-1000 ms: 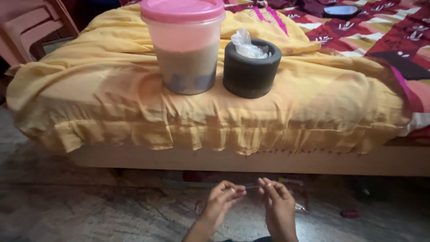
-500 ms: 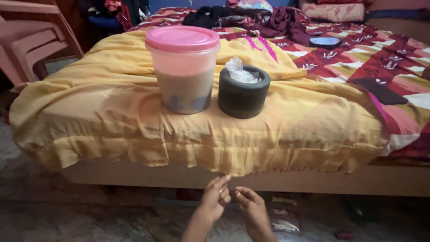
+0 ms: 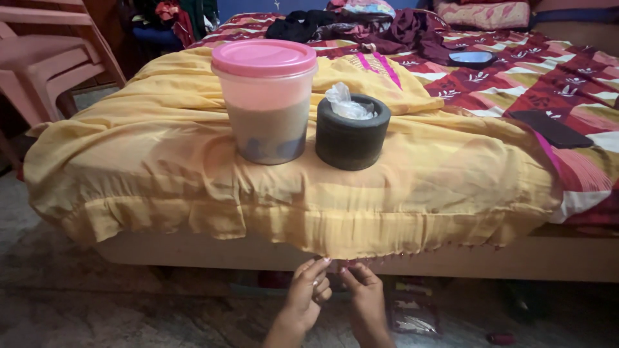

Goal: The person sits on the floor beside a bed and hand-sews along the hem of a yellow fabric draped over the bed edge, pulling and tensioning thread and working knot by knot along the fabric edge.

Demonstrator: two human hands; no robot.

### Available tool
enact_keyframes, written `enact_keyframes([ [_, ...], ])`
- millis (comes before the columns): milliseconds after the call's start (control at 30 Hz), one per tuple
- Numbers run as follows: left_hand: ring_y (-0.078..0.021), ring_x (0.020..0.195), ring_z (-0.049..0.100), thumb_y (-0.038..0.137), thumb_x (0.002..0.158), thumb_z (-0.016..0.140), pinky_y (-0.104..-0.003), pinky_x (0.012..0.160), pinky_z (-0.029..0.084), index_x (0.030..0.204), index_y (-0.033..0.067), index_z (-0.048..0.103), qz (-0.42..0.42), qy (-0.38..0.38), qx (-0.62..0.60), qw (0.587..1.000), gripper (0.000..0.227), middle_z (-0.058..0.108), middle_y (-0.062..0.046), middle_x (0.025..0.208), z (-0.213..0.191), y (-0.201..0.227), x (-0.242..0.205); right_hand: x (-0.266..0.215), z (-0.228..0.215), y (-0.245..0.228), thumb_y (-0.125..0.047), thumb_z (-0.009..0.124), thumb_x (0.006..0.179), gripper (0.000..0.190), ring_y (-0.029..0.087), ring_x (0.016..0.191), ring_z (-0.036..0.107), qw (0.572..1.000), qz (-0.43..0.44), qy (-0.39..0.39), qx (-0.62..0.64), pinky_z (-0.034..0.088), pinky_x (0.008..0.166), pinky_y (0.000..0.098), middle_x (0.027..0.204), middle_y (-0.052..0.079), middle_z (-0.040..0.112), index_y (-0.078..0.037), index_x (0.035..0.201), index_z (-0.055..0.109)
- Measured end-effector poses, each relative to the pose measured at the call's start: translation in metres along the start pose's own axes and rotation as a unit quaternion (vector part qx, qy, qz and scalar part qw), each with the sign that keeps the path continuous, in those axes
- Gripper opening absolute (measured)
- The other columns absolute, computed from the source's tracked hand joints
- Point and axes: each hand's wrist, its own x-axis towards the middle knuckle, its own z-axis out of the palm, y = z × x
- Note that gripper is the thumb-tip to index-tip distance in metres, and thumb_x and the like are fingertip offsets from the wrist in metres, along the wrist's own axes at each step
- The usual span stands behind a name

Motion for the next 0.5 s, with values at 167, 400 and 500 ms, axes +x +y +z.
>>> enact_keyframes([
  [167,-0.0047,0.040,0.027,0.017,0.095,0.069,-0.026,0.039,0.020,0.075,0.0163,0.047,0.006,-0.001,-0.010,1.000,0.030,0.033,0.008,0.053,-0.003,-0.006,0.001,-0.006,0.006,-0.008,-0.001,0.072,0.087,0.006,0.009,0.071,0.057,0.999,0.023,0.022,0.001,0.045,0.066,0.0264,0.081,0.001,0.069,-0.003,0.092,0.072],
  [400,-0.0042,0.040,0.026,0.019,0.095,0.069,-0.025,0.039,0.019,0.075,0.0157,0.047,0.010,-0.001,-0.004,1.000,0.029,0.033,0.008,0.053,0.000,-0.004,-0.001,-0.012,0.014,-0.012,-0.004,0.070,0.091,0.004,0.008,0.073,0.057,1.000,0.007,0.007,-0.015,0.045,0.067,0.0269,0.080,0.001,0.068,-0.002,0.093,0.073],
  [500,-0.0040,0.040,0.026,0.019,0.094,0.070,-0.025,0.039,0.019,0.075,0.0164,0.046,0.008,0.006,0.005,1.000,0.031,0.033,0.008,0.053,-0.002,-0.004,0.001,-0.020,0.023,-0.028,-0.004,0.070,0.089,0.006,0.009,0.074,0.059,0.999,0.026,0.009,-0.016,0.046,0.068,0.0269,0.081,0.001,0.070,-0.003,0.094,0.075],
])
